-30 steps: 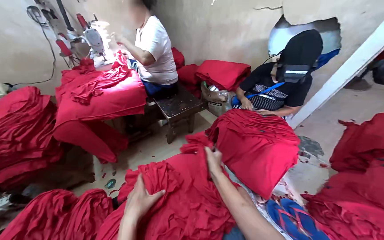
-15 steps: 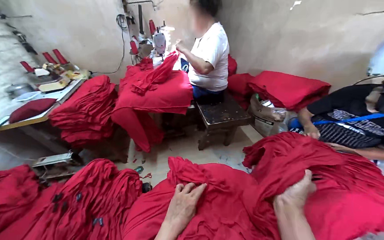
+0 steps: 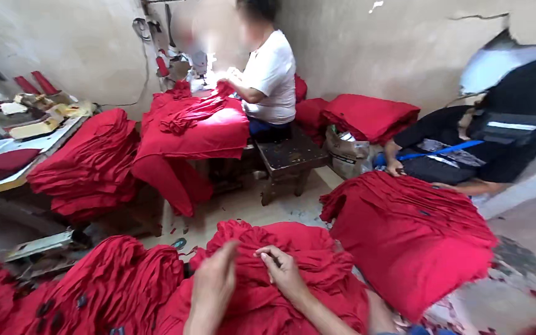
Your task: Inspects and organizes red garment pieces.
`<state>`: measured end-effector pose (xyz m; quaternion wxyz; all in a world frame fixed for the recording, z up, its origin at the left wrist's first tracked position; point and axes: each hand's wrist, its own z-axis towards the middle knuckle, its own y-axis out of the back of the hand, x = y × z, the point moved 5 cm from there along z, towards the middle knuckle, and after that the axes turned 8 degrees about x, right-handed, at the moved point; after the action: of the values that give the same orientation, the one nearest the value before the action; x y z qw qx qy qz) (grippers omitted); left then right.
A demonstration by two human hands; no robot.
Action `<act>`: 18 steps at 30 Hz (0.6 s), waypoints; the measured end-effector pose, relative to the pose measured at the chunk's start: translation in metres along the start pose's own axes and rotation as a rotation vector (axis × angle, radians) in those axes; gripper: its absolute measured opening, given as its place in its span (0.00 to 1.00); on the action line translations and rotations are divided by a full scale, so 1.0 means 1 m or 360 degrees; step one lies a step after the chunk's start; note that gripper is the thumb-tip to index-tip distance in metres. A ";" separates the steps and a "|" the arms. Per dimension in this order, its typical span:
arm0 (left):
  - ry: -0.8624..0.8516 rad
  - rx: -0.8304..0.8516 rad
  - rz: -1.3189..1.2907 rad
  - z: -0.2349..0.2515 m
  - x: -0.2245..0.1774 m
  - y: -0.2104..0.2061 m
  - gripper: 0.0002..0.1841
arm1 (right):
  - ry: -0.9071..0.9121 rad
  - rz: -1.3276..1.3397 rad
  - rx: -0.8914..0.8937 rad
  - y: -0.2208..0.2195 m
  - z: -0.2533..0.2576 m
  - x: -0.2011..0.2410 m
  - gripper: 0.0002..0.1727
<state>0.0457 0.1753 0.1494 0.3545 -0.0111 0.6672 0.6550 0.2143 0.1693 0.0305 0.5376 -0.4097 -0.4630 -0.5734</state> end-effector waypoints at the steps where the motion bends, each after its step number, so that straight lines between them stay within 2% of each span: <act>1: 0.0008 -0.0171 0.0052 0.015 0.012 0.001 0.19 | 0.0127 -0.0123 -0.0092 0.001 -0.007 0.007 0.14; 2: 0.0030 -0.0223 0.0066 0.030 0.026 -0.007 0.23 | 0.0290 -0.0257 -0.0160 0.003 -0.014 0.016 0.13; 4: 0.0156 -0.0034 0.0031 0.050 0.055 -0.043 0.36 | 0.0619 -0.0534 -0.0276 0.013 -0.028 0.037 0.12; 6: 0.0353 0.0337 0.0009 0.052 0.075 -0.084 0.38 | 0.0763 -0.0786 -0.0445 0.042 -0.040 0.050 0.11; 7: 0.0406 0.0425 -0.0010 0.051 0.080 -0.093 0.38 | 0.0707 -0.0878 -0.0554 0.064 -0.045 0.051 0.12; 8: 0.0409 0.0426 -0.0008 0.050 0.083 -0.094 0.37 | 0.0539 -0.0937 -0.0668 0.091 -0.047 0.047 0.13; 10: 0.0374 0.0360 0.0026 0.049 0.084 -0.092 0.35 | -0.0051 -0.0940 -0.0836 0.154 -0.052 0.019 0.16; 12: 0.0371 0.0349 0.0049 0.047 0.082 -0.091 0.34 | -0.0858 -0.0976 -0.0755 0.212 -0.061 -0.030 0.19; 14: 0.0379 0.0362 0.0075 0.047 0.081 -0.090 0.33 | -0.1553 -0.0977 -0.0515 0.248 -0.082 -0.085 0.25; 16: 0.0417 0.0372 0.0083 0.049 0.082 -0.089 0.33 | -0.1898 -0.0904 -0.0351 0.255 -0.105 -0.127 0.39; 18: 0.0438 0.0371 0.0076 0.049 0.084 -0.089 0.34 | -0.2025 -0.0814 -0.0275 0.243 -0.117 -0.149 0.48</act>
<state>0.0478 0.2442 0.0363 0.2429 -0.0436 0.7810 0.5737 0.4726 0.0924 -0.1191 -0.0252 -0.5857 -0.7232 -0.3652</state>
